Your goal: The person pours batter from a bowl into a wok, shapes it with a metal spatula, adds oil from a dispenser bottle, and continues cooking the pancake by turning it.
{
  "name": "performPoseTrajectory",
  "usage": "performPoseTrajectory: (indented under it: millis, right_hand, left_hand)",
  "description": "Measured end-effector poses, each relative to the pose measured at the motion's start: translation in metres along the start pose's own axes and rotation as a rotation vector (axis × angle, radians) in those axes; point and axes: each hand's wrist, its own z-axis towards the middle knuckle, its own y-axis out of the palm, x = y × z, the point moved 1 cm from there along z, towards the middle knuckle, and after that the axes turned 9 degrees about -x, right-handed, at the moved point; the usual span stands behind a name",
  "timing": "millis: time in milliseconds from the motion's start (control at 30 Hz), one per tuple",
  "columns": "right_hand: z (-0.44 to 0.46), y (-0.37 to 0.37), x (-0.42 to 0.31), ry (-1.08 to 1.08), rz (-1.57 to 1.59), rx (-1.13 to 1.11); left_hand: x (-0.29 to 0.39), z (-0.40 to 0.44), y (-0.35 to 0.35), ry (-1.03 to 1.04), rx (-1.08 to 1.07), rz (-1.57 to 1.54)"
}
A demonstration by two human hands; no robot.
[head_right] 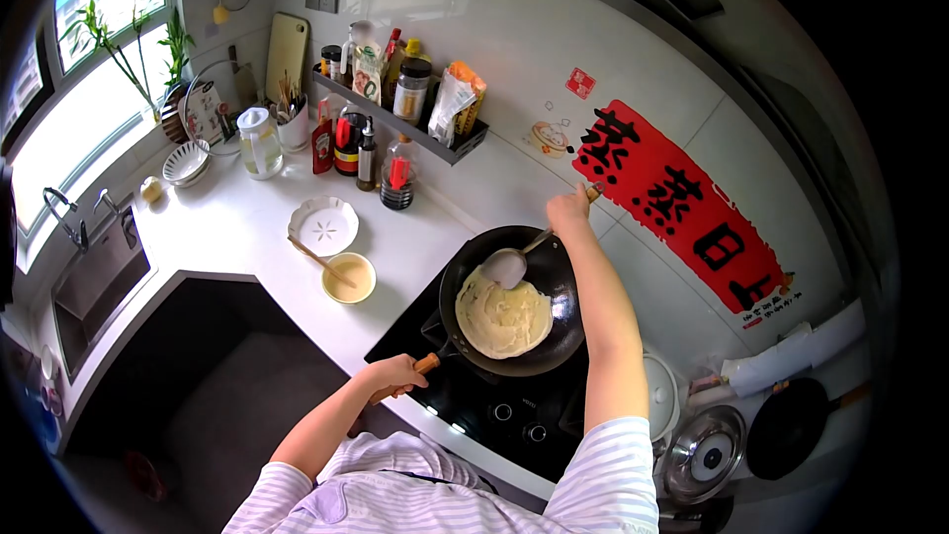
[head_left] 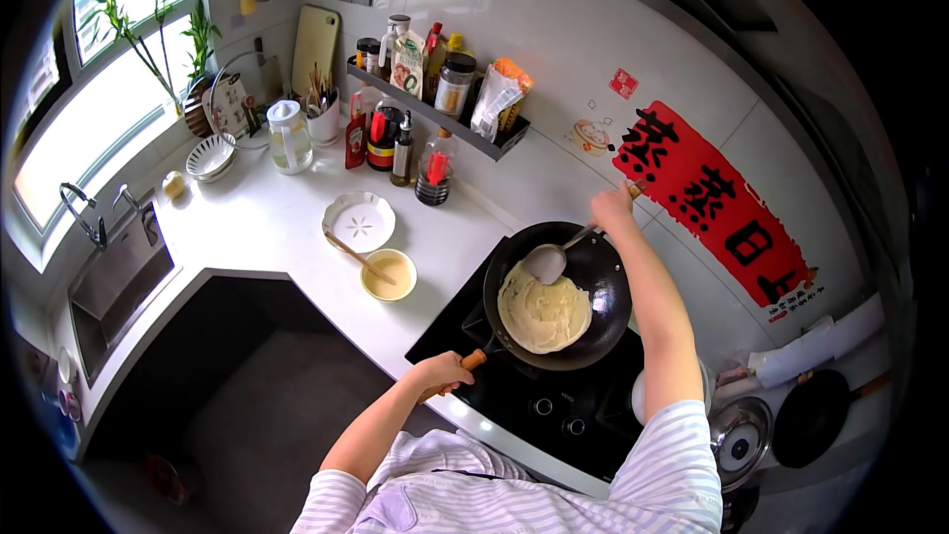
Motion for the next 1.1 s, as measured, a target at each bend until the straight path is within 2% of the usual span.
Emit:
performPoseTrajectory:
  millis: [200,333,500,600,667,767,867,1100]
  right_hand:
    - [-0.005,0.024,0.031,0.062,-0.017,0.108]
    - [-0.020,0.025,0.051,0.086,0.009,0.077]
    - [-0.045,0.026,0.047,0.084,0.126,0.044]
    - [-0.037,0.055,0.032,0.055,0.158,0.156]
    - [-0.035,0.061,0.023,-0.001,0.353,0.031]
    - [-0.038,0.064,0.012,-0.016,0.429,0.021]
    - [-0.041,0.060,0.005,-0.013,0.440,-0.065]
    - [-0.041,0.064,0.000,-0.011,0.451,-0.055]
  left_hand:
    - [-0.002,0.004,-0.001,-0.003,-0.003,0.023]
    - [-0.002,0.005,-0.001,-0.011,-0.008,0.013]
    - [0.002,0.000,-0.001,-0.010,-0.021,0.016]
    - [0.000,0.001,-0.002,-0.010,-0.018,0.010]
    - [0.000,0.001,-0.002,-0.008,-0.015,0.005]
    - [0.000,0.002,-0.001,-0.003,-0.014,0.011]
    - [0.000,0.002,-0.001,-0.011,-0.014,0.027]
    - [0.001,0.001,-0.001,-0.003,-0.012,0.015]
